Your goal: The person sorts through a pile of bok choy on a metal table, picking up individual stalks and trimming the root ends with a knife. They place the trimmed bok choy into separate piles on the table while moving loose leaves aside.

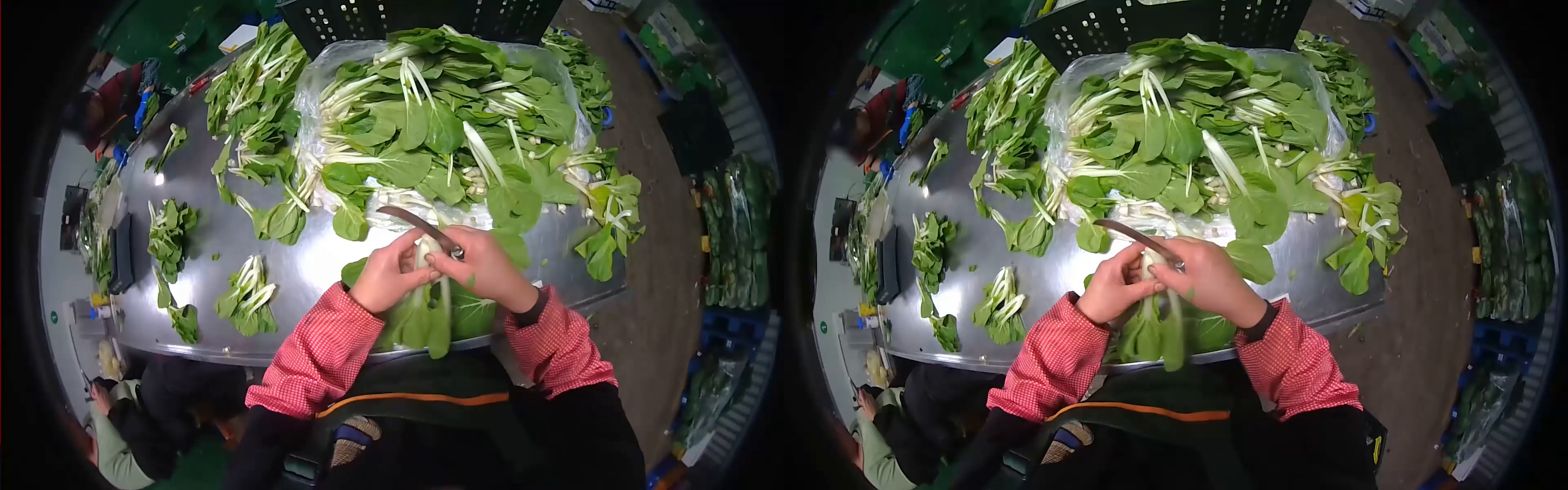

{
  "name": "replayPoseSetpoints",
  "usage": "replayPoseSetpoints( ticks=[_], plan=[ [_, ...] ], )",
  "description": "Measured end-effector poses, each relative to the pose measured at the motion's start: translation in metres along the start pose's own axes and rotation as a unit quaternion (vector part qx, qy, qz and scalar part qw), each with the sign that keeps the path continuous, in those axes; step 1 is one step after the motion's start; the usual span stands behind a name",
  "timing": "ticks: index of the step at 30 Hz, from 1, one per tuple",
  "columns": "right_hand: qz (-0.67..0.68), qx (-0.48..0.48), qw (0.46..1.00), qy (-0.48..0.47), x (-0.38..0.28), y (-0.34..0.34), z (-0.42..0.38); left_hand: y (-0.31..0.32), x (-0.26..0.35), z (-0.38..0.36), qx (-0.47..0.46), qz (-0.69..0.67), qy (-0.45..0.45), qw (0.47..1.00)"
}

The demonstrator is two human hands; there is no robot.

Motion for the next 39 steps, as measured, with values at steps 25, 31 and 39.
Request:
replayPoseSetpoints(
  ticks=[25,31,39],
  plan=[
    [0.182,-0.019,0.964,0.193,0.048,-0.014,0.002,0.007,0.018,0.051,0.042,-0.184,-0.003,0.982],
    [-0.236,0.095,0.964,-0.079,0.004,-0.043,-0.001,0.005,0.011,0.027,0.044,-0.112,-0.065,0.991],
    [-0.247,0.029,0.968,-0.042,0.055,-0.032,-0.004,-0.003,0.020,0.004,0.035,-0.148,-0.048,0.987]
  ],
)
Point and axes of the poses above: each hand's wrist, its own z-axis towards the middle knuckle, its own y-axis out of the palm, x = y × z, the point moved 6 cm from there along z, towards the middle knuckle, and after that the axes turned 2 degrees about x, right-handed, at the moved point
